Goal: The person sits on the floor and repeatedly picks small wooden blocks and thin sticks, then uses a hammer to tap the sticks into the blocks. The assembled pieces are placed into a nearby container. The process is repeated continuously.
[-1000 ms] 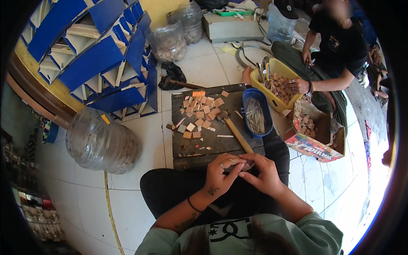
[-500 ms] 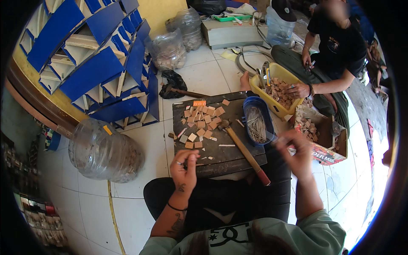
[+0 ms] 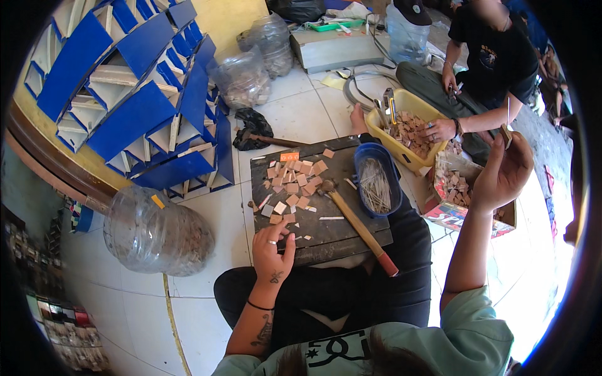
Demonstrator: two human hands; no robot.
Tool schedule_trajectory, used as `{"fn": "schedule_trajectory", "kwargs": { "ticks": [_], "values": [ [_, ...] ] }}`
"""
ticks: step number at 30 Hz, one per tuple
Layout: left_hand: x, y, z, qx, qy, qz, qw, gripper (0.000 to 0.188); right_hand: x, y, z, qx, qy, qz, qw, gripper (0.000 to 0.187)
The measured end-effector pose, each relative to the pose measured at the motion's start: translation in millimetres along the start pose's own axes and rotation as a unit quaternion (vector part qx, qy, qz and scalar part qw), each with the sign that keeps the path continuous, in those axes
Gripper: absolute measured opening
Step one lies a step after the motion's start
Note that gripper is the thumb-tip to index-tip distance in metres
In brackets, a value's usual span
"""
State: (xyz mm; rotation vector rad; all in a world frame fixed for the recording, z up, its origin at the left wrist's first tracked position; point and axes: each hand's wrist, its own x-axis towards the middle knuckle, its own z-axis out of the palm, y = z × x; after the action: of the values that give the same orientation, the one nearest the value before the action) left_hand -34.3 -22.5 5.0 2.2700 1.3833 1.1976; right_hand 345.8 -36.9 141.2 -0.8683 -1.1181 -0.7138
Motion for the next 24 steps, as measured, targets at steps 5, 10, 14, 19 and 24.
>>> {"fn": "schedule_trajectory", "kwargs": {
  "ticks": [5,10,14,19,24],
  "values": [
    [0,3,4,0.058,0.003,0.060,0.997,0.029,-10,37,-4,-0.086,-0.015,-0.018,0.996,0.027],
    [0,4,4,0.063,0.004,0.061,0.996,0.029,-50,104,20,-0.282,-0.333,0.124,0.891,0.038],
    [-1,3,4,0.074,-0.002,0.055,0.996,0.030,-95,94,8,-0.252,-0.413,0.213,0.849,0.045],
    [0,5,3,0.075,-0.024,0.030,0.996,0.032,-123,32,-23,-0.143,-0.408,0.279,0.858,0.046],
    [28,16,-14,-0.050,0.005,-0.009,0.999,0.052,-146,-38,-69,-0.084,-0.474,0.288,0.828,0.043]
  ]
}}
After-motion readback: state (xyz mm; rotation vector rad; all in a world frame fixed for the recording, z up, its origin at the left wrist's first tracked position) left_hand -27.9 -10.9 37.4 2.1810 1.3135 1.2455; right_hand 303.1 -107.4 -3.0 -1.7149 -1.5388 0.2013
